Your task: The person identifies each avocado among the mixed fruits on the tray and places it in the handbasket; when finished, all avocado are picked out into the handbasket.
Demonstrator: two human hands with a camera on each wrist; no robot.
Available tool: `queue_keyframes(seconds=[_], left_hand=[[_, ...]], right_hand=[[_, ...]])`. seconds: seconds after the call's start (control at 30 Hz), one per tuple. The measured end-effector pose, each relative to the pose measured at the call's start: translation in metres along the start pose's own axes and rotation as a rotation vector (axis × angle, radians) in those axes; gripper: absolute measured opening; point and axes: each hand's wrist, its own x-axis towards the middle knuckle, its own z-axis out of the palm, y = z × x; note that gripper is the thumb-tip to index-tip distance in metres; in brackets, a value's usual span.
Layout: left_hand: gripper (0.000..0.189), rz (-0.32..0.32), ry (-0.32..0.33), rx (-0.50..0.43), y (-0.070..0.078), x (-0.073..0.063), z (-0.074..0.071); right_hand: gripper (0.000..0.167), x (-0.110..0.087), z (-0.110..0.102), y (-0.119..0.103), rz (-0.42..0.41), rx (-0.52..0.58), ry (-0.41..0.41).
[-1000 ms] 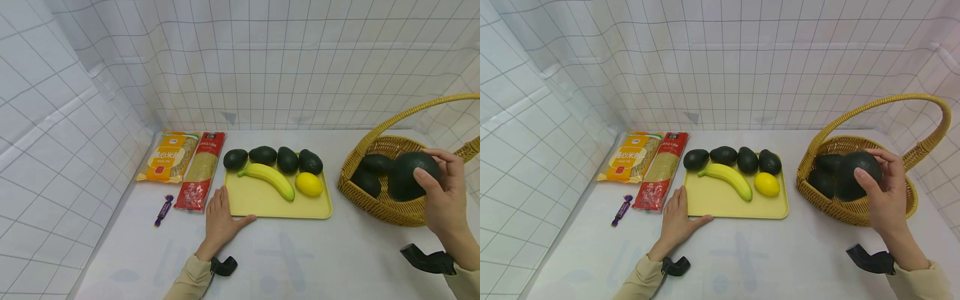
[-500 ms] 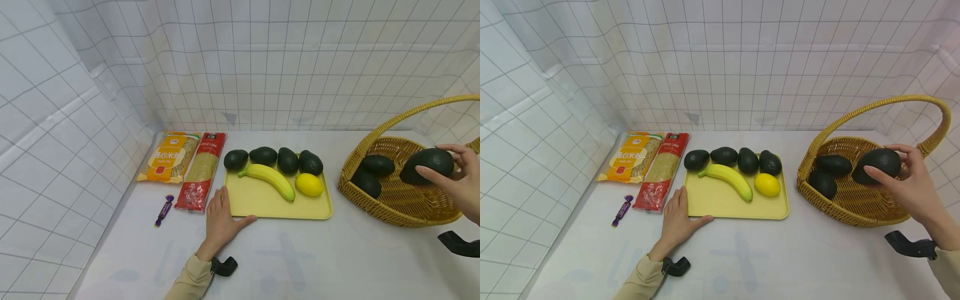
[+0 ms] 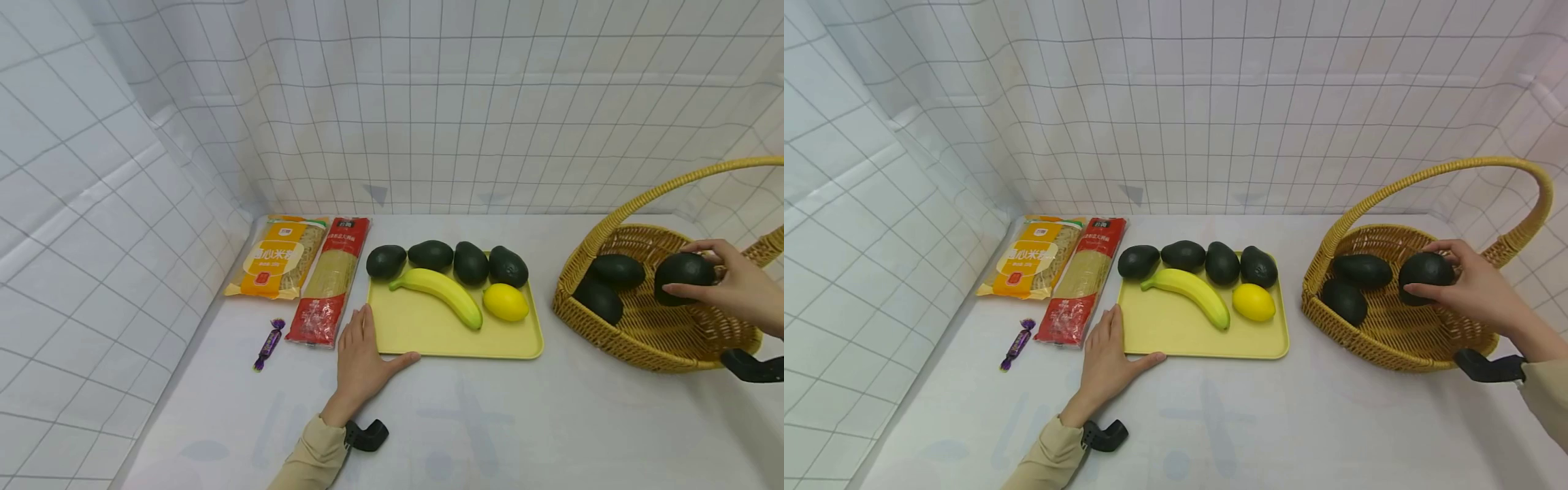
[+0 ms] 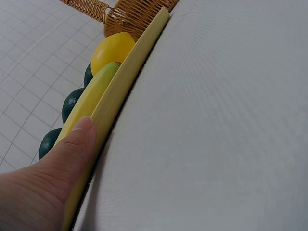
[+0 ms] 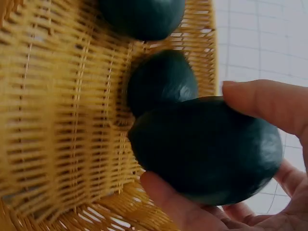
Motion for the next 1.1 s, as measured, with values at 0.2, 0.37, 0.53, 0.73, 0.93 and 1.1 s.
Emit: queue_keyframes(seconds=[0.2,0.37,0.53,0.73,0.93,1.1], left_hand=[[0.121,0.005,0.010,-0.004,-0.001,0.000,0.003],[0.121,0.010,0.013,-0.001,-0.001,0.000,0.003],[0.121,-0.005,-0.001,-0.005,0.000,0.000,0.002],[0.121,0.003,0.010,0.000,-0.001,0.000,0.002],[0.120,0.005,0.012,-0.004,0.000,0.000,0.002],[0.120,-0.008,-0.005,-0.014,0.001,0.000,-0.001]], right_hand=[[0.067,0.009,0.000,0.004,-0.099,-0.078,-0.051],[0.070,0.016,0.001,0.012,-0.107,-0.143,-0.100],[0.076,0.020,-0.001,0.018,-0.072,-0.190,-0.124],[0.079,0.024,-0.004,0.017,-0.028,-0.212,-0.162],[0.078,0.028,-0.004,0.017,-0.020,-0.225,-0.177],[0.076,0.030,-0.003,0.017,-0.028,-0.221,-0.168]])
